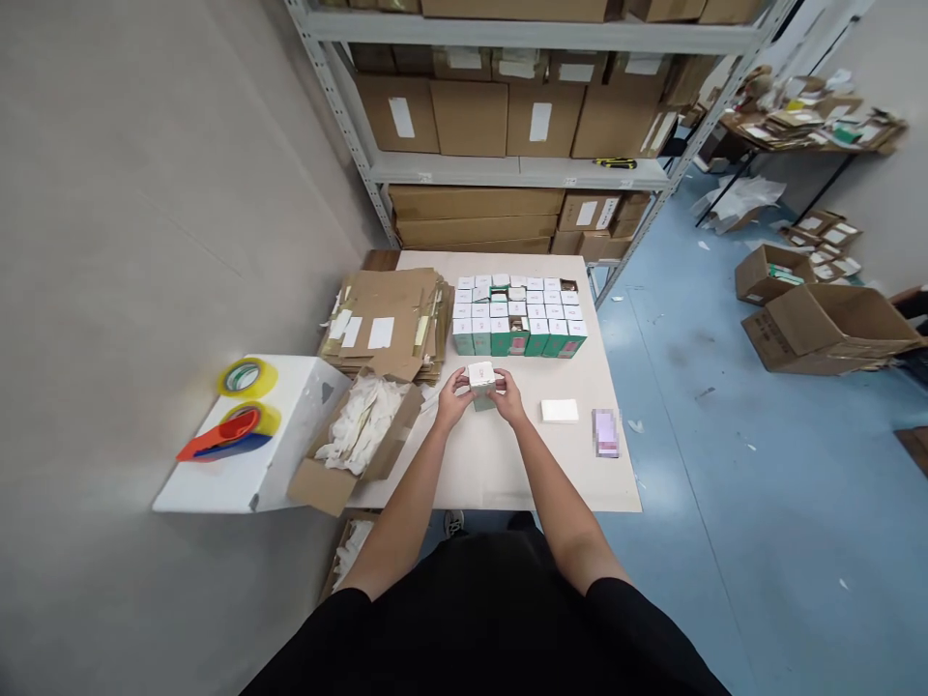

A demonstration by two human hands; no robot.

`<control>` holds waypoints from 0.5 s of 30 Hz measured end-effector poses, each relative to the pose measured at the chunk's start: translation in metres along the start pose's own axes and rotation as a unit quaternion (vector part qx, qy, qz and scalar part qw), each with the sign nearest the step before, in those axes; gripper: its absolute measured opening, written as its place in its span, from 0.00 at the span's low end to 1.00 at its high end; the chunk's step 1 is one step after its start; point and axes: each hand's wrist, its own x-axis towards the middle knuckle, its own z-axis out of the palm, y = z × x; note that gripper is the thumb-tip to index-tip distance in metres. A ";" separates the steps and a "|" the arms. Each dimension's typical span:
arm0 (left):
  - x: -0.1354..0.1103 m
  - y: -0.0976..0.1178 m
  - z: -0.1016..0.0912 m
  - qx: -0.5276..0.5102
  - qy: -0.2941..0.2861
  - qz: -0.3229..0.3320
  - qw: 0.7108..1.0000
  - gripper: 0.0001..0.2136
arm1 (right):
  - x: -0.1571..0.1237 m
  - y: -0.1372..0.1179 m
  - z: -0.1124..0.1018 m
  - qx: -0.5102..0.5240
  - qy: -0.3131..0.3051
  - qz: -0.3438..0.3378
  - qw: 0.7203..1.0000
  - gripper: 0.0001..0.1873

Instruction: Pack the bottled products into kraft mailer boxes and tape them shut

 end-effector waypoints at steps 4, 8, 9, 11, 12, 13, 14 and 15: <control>-0.028 -0.021 -0.042 -0.005 0.008 -0.022 1.000 0.30 | -0.032 0.013 0.036 -0.022 -0.005 0.017 1.000 0.34; -0.051 -0.041 -0.060 -0.012 -0.013 -0.039 0.999 0.28 | -0.062 0.034 0.054 -0.032 0.017 0.033 0.999 0.34; -0.056 -0.046 -0.062 -0.012 -0.018 -0.047 0.999 0.28 | -0.069 0.041 0.057 -0.029 0.022 0.040 0.999 0.34; -0.067 -0.057 -0.062 -0.010 -0.032 -0.083 0.996 0.28 | -0.082 0.057 0.063 -0.024 0.026 0.063 0.997 0.35; -0.073 -0.063 -0.061 -0.007 -0.043 -0.112 0.993 0.28 | -0.088 0.065 0.064 -0.026 0.027 0.078 0.996 0.36; -0.079 -0.068 -0.060 -0.004 -0.056 -0.144 0.988 0.28 | -0.093 0.072 0.066 -0.032 0.026 0.092 0.995 0.37; -0.084 -0.073 -0.059 0.000 -0.069 -0.174 0.982 0.27 | -0.098 0.079 0.066 -0.039 0.024 0.103 0.994 0.38; -0.088 -0.077 -0.059 0.007 -0.081 -0.198 0.977 0.26 | -0.101 0.085 0.066 -0.047 0.021 0.109 0.993 0.38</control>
